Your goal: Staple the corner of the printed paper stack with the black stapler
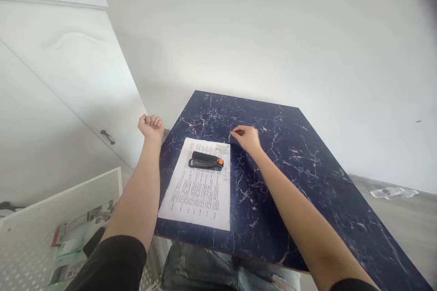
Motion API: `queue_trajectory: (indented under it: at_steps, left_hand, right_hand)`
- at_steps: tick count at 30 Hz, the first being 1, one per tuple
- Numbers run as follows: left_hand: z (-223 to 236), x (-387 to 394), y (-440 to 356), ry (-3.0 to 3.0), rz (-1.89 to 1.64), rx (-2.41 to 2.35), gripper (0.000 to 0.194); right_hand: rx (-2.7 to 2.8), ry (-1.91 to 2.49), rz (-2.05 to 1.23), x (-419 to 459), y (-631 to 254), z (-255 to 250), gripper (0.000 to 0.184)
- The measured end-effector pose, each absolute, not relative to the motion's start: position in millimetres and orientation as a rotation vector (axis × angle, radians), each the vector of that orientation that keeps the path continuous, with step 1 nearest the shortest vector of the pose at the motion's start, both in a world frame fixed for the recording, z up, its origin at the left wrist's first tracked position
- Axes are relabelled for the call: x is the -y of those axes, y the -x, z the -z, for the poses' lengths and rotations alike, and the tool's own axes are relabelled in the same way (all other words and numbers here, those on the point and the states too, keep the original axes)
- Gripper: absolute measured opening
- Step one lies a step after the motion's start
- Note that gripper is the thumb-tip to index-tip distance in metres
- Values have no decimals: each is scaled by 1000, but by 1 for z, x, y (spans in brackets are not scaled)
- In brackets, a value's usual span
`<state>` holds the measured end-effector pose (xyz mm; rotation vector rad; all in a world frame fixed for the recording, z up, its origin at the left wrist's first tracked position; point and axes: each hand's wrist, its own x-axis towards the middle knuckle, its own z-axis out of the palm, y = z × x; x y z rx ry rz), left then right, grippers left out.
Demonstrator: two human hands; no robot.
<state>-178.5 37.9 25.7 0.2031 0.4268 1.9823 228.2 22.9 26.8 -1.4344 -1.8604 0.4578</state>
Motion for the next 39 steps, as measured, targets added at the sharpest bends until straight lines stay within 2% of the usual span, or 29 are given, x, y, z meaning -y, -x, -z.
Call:
queue_trajectory:
  at_steps: [5,11,17,20,22,26,31,39]
  left_hand:
    - [-34,-31,173,-307,-1949,-402,53]
    - [-38,-28,171,-442,-1923,-386,52]
    - [-39,-28,168,-491,-1903,-349,55]
    - [-40,-28,165,-510,-1895,-363,53]
    - [-40,-28,163,-517,-1874,-364,51]
    - [-44,-27,156,-532,-1838,-384,51]
    - [-44,-28,153,-544,-1812,-406,51]
    - [-48,-34,98,-654,-1611,-554,55]
  right_hand:
    - [2025,1318,-520,-55,-123,-37,10]
    - [2223,1298,-572,-75,-79,-37,11]
    - [2166,1302,-579,-54,-102,-60,10]
    - [2127,1239,-635,-8,-127,-65,29]
    - [2186,1119,-733,26,-139,-62,34]
    - [2524,981,-739,68,-146,-52,55]
    - [2831,1057,-432,67,-141,-59,43]
    - [2866,1015,-433,84,-208,-65,41]
